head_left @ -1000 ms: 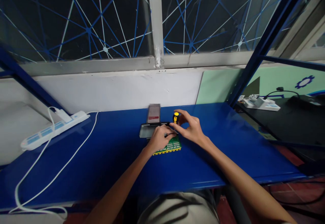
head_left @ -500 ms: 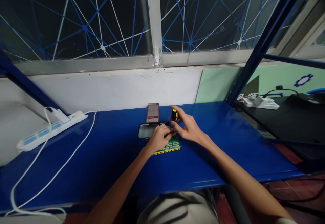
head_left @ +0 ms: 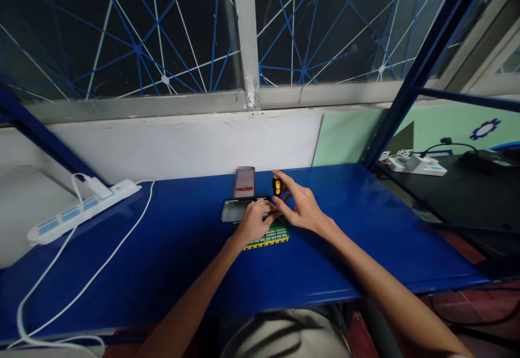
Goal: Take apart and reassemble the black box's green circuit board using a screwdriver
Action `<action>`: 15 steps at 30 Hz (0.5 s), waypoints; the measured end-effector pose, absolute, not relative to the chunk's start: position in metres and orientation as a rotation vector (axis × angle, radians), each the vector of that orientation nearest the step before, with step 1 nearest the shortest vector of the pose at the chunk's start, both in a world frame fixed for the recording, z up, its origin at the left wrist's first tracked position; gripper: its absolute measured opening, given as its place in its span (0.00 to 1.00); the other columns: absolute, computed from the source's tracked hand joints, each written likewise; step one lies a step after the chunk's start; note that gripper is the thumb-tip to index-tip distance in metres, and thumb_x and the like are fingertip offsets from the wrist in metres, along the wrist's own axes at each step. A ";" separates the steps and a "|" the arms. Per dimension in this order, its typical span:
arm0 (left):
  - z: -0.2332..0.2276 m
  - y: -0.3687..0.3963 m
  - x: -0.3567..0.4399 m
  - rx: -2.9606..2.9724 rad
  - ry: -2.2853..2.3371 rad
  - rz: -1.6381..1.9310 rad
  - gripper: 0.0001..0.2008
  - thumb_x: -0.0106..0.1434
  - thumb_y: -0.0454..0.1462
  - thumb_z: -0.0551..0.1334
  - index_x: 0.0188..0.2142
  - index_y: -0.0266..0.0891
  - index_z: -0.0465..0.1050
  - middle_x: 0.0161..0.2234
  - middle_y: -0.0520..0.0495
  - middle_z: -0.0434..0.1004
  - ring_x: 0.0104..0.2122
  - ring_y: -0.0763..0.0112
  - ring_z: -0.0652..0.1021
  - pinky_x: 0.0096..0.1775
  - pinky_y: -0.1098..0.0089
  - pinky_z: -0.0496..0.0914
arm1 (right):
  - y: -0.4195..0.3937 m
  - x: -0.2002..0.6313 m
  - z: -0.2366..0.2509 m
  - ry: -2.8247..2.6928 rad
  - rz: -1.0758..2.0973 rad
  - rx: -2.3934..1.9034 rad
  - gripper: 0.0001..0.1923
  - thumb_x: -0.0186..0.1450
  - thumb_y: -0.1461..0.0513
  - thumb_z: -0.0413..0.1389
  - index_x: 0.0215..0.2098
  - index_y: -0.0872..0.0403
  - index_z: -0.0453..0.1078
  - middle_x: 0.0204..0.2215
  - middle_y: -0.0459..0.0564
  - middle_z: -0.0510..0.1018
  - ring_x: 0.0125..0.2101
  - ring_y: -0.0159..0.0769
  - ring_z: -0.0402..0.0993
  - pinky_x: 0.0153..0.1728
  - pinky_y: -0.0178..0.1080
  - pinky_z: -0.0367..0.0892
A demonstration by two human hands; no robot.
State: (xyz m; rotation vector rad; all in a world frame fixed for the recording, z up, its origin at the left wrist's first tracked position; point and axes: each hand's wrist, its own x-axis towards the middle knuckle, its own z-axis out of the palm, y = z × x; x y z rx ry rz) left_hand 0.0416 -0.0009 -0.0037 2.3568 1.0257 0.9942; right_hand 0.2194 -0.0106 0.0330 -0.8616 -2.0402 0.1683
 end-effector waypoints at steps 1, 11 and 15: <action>-0.003 -0.001 0.042 2.365 1.020 0.984 0.06 0.61 0.30 0.62 0.32 0.38 0.79 0.34 0.45 0.81 0.39 0.61 0.78 0.44 0.65 0.70 | -0.011 0.220 0.033 -2.043 0.183 -0.860 0.32 0.66 0.60 0.49 0.67 0.50 0.46 0.50 0.53 0.73 0.32 0.35 0.75 0.35 0.41 0.74; -0.002 -0.001 0.041 2.377 1.044 0.982 0.05 0.61 0.33 0.64 0.35 0.41 0.80 0.36 0.47 0.81 0.39 0.62 0.76 0.41 0.66 0.69 | -0.009 0.220 0.029 -2.018 0.177 -0.875 0.31 0.66 0.60 0.50 0.66 0.49 0.49 0.45 0.52 0.75 0.30 0.34 0.75 0.35 0.40 0.73; -0.004 0.000 0.041 2.357 1.073 0.999 0.04 0.60 0.32 0.65 0.33 0.40 0.80 0.33 0.47 0.80 0.38 0.63 0.76 0.40 0.67 0.69 | -0.009 0.219 0.029 -2.019 0.126 -0.892 0.31 0.67 0.57 0.53 0.66 0.50 0.50 0.36 0.50 0.76 0.30 0.36 0.74 0.33 0.40 0.73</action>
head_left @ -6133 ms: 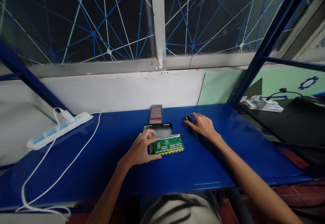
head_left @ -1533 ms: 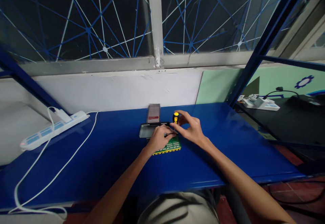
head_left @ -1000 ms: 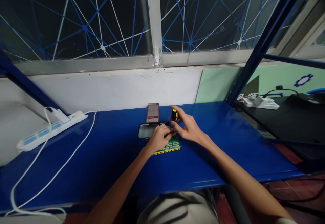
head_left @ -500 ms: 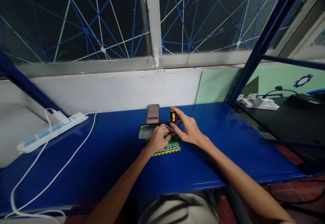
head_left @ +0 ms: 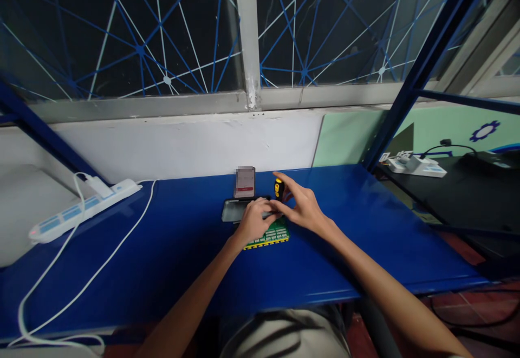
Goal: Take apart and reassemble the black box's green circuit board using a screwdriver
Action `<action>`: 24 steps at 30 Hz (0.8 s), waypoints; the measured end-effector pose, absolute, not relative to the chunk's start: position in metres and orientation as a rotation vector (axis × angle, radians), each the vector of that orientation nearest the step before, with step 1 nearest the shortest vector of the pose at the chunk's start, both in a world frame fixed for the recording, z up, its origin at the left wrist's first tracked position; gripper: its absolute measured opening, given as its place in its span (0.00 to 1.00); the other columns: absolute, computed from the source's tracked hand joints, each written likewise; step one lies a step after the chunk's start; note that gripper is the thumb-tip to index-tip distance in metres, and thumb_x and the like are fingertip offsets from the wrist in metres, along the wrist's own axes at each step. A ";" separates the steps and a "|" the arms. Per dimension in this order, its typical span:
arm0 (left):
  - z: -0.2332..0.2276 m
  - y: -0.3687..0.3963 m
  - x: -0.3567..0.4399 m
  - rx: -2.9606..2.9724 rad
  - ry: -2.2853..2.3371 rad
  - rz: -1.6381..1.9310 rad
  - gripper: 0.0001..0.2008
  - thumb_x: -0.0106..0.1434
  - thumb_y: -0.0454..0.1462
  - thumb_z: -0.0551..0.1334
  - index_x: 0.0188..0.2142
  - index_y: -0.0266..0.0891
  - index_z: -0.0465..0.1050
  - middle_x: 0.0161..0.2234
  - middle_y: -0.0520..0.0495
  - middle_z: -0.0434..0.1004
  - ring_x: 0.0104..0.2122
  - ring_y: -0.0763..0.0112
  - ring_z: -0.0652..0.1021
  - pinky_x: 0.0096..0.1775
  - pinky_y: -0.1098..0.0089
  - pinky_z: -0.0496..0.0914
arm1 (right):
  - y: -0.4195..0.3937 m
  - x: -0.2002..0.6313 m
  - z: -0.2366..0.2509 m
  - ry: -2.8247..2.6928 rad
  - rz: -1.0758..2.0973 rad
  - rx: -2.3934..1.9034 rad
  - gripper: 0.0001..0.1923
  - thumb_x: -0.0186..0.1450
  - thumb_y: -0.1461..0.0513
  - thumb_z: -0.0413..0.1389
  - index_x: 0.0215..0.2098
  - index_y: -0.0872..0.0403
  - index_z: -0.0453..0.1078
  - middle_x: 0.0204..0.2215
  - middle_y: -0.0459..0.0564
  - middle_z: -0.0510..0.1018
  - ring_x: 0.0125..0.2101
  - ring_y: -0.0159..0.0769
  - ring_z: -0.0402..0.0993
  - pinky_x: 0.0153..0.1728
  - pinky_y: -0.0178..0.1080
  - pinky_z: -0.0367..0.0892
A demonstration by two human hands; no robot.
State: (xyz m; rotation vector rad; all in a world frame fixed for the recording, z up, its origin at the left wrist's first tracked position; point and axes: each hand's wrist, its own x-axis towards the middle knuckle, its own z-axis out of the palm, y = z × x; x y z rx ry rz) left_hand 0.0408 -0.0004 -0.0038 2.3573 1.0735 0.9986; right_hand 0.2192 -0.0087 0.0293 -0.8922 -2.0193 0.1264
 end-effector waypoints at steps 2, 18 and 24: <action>-0.004 0.000 0.041 2.360 1.061 0.991 0.05 0.60 0.31 0.65 0.32 0.40 0.80 0.34 0.47 0.81 0.39 0.63 0.77 0.41 0.66 0.69 | -0.010 0.219 0.030 -2.025 0.126 -0.886 0.31 0.67 0.57 0.52 0.66 0.50 0.50 0.38 0.50 0.76 0.31 0.36 0.74 0.34 0.41 0.73; -0.007 0.001 0.041 2.345 1.055 1.034 0.04 0.58 0.31 0.66 0.32 0.40 0.80 0.34 0.46 0.81 0.38 0.62 0.77 0.42 0.65 0.69 | -0.011 0.221 0.031 -2.009 0.166 -0.887 0.32 0.66 0.58 0.52 0.66 0.49 0.49 0.37 0.49 0.76 0.30 0.35 0.74 0.33 0.40 0.74; -0.004 0.000 0.041 2.353 0.979 1.024 0.06 0.61 0.31 0.63 0.32 0.39 0.80 0.34 0.46 0.81 0.37 0.64 0.79 0.41 0.67 0.70 | -0.013 0.221 0.034 -2.040 0.186 -0.870 0.32 0.67 0.60 0.49 0.67 0.49 0.47 0.48 0.53 0.74 0.29 0.34 0.75 0.33 0.41 0.73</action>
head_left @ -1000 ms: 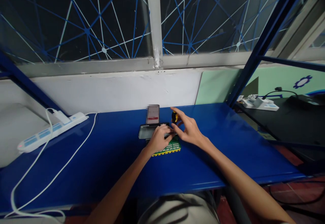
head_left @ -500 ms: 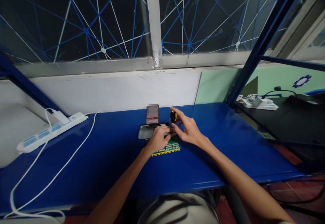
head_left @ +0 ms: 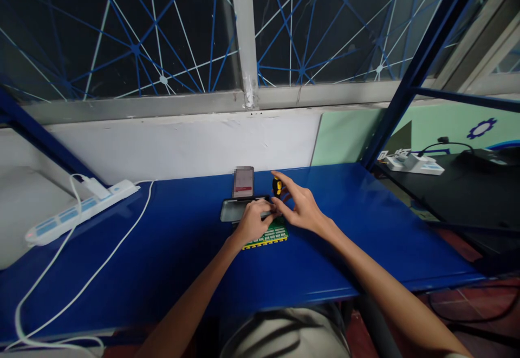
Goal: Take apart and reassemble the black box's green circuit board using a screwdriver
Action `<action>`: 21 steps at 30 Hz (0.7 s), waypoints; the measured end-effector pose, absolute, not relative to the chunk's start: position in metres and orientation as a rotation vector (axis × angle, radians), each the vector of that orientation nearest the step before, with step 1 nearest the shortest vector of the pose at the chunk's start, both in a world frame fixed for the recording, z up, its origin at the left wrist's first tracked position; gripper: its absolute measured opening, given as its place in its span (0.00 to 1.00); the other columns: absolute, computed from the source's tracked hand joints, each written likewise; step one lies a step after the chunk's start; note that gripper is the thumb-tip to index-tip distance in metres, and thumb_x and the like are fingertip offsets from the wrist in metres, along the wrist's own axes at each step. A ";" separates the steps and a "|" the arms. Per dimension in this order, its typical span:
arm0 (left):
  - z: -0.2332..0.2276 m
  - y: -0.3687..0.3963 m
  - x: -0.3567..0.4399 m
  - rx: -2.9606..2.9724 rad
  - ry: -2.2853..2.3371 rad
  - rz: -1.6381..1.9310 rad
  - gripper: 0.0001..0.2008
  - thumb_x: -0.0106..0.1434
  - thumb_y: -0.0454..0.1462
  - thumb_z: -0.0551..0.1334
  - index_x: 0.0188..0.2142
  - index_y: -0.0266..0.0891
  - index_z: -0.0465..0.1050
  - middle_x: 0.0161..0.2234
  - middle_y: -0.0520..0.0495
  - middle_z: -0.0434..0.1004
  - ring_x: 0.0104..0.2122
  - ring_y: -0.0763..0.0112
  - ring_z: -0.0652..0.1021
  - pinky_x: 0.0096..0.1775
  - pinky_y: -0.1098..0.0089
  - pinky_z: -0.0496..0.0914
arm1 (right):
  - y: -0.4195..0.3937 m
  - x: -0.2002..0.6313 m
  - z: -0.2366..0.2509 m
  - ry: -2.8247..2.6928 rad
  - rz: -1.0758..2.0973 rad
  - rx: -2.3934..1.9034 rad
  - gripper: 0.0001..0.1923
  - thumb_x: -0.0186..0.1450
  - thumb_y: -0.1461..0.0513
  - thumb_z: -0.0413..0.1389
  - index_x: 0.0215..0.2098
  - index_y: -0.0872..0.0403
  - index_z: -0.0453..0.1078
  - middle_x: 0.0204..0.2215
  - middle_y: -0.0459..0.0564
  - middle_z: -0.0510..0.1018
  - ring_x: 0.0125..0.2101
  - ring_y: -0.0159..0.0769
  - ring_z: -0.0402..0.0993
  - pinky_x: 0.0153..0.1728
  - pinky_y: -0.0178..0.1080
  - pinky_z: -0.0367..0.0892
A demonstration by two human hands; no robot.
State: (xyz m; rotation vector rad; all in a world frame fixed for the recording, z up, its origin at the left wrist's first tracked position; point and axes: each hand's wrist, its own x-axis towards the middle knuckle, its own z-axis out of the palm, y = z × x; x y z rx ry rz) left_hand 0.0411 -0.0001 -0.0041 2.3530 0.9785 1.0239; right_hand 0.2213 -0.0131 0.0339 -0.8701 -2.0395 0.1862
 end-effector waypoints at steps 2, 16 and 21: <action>-0.003 0.000 0.041 2.362 0.958 1.018 0.06 0.60 0.31 0.63 0.34 0.39 0.80 0.34 0.46 0.81 0.37 0.64 0.78 0.42 0.67 0.70 | -0.013 0.222 0.034 -2.043 0.200 -0.870 0.32 0.67 0.61 0.48 0.67 0.49 0.46 0.50 0.53 0.73 0.29 0.34 0.75 0.32 0.41 0.73; -0.003 -0.001 0.042 2.377 0.956 1.061 0.06 0.61 0.31 0.63 0.35 0.39 0.80 0.35 0.46 0.81 0.38 0.64 0.78 0.42 0.67 0.71 | -0.012 0.222 0.031 -2.027 0.198 -0.892 0.30 0.68 0.60 0.49 0.67 0.49 0.48 0.48 0.52 0.74 0.33 0.35 0.75 0.35 0.40 0.73; -0.004 0.000 0.043 2.384 1.002 1.089 0.05 0.61 0.35 0.64 0.33 0.40 0.80 0.33 0.46 0.81 0.37 0.63 0.77 0.41 0.66 0.71 | -0.013 0.223 0.033 -2.042 0.204 -0.890 0.31 0.67 0.61 0.49 0.67 0.49 0.48 0.49 0.53 0.74 0.33 0.35 0.76 0.35 0.41 0.73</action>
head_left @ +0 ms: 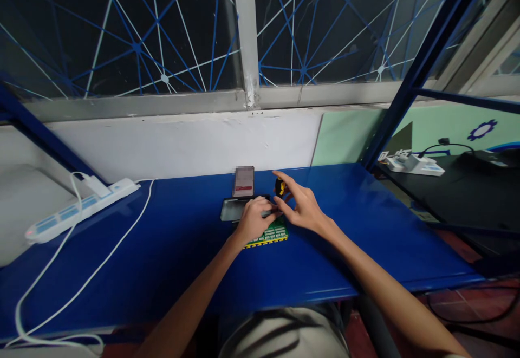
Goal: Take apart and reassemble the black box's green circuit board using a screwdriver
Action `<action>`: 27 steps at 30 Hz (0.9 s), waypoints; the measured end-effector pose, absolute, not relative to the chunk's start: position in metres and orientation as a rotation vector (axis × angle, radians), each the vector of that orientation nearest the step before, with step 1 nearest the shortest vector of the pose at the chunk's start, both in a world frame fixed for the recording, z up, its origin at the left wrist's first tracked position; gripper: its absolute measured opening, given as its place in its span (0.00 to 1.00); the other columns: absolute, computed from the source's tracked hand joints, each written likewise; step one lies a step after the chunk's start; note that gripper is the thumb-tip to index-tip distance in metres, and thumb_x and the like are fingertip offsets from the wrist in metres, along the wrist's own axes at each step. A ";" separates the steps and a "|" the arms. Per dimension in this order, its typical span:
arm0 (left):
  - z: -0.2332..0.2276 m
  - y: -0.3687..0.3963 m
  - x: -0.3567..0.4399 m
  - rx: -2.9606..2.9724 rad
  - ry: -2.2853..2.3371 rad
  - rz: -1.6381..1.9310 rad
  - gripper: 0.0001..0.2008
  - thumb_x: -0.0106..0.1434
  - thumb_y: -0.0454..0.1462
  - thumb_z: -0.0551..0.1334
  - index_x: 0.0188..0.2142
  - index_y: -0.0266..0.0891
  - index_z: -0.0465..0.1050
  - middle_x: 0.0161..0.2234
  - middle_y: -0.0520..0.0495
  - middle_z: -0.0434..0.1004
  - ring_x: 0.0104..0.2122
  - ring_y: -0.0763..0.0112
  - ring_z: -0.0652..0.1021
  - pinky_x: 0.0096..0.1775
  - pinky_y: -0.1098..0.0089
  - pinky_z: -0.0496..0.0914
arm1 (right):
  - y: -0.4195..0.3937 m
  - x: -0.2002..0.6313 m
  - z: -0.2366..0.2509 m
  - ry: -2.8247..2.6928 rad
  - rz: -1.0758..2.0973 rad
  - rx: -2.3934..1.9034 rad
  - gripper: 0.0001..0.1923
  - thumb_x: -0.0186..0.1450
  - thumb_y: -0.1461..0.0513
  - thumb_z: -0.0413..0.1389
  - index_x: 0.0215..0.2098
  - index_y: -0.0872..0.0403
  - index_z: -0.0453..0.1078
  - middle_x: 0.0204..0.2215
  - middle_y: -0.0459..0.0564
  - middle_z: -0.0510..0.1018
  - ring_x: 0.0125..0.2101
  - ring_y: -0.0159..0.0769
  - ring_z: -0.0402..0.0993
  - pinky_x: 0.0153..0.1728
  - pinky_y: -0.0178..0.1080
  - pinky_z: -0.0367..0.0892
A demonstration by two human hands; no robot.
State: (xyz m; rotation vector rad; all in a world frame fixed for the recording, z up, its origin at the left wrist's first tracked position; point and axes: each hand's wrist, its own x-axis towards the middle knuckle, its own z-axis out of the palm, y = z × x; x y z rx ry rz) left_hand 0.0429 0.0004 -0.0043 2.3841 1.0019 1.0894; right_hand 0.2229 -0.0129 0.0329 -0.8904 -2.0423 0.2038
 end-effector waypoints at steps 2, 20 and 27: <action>-0.005 0.001 0.043 2.387 1.002 1.092 0.06 0.63 0.35 0.63 0.32 0.40 0.80 0.32 0.46 0.81 0.36 0.64 0.77 0.40 0.67 0.71 | -0.013 0.223 0.033 -2.044 0.199 -0.894 0.31 0.66 0.60 0.49 0.67 0.50 0.47 0.49 0.53 0.74 0.32 0.35 0.76 0.35 0.41 0.73; -0.002 -0.001 0.042 2.436 0.970 1.104 0.07 0.63 0.34 0.62 0.32 0.40 0.80 0.34 0.46 0.82 0.36 0.64 0.78 0.40 0.66 0.70 | -0.013 0.223 0.032 -2.057 0.178 -0.882 0.30 0.67 0.60 0.48 0.66 0.50 0.48 0.45 0.52 0.75 0.32 0.35 0.75 0.33 0.41 0.73; -0.003 -0.001 0.043 2.435 0.981 1.124 0.05 0.61 0.34 0.64 0.32 0.39 0.80 0.32 0.46 0.81 0.36 0.63 0.78 0.39 0.66 0.71 | -0.013 0.224 0.030 -2.058 0.177 -0.880 0.30 0.68 0.60 0.48 0.67 0.51 0.48 0.40 0.50 0.76 0.31 0.35 0.75 0.34 0.41 0.73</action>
